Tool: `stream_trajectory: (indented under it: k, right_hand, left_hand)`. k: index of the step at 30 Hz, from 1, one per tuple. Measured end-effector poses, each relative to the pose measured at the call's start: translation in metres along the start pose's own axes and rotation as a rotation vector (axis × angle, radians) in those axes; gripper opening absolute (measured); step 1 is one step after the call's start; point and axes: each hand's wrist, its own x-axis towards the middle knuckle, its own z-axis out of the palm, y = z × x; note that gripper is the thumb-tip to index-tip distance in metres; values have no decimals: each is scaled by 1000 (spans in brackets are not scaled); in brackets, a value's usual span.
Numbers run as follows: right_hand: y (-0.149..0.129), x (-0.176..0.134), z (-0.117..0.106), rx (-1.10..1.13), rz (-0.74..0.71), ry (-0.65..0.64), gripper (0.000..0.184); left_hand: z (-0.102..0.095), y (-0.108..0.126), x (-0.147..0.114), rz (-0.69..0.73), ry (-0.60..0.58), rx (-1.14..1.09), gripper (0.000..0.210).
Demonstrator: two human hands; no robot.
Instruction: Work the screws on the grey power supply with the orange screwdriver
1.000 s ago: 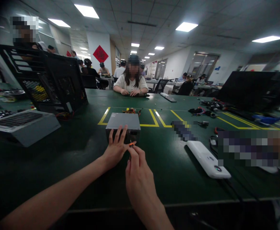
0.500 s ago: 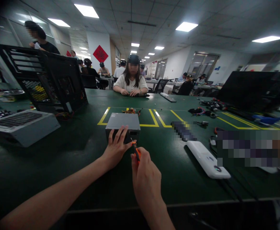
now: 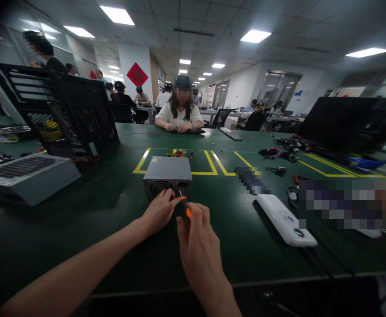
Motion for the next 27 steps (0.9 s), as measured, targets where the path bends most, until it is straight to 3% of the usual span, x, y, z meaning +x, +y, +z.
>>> stream_trajectory:
  k: [3, 9, 14, 22, 27]
  right_hand:
    - [-3, -1, 3, 30, -71, 19, 26]
    - [-1, 2, 3, -11, 2, 2, 23]
    - [-7, 1, 6, 92, -83, 11, 29]
    - [-10, 1, 11, 60, -112, -48, 29]
    - [-8, 2, 10, -18, -164, 43, 27]
  left_hand:
    - [2, 1, 0, 18, -18, 5, 39]
    - [3, 0, 1, -2, -55, 0, 38]
    - [1, 1, 1, -10, -58, -28, 33]
    - [0, 0, 3, 51, -90, -41, 26]
    - [-3, 1, 3, 65, -102, 6, 23]
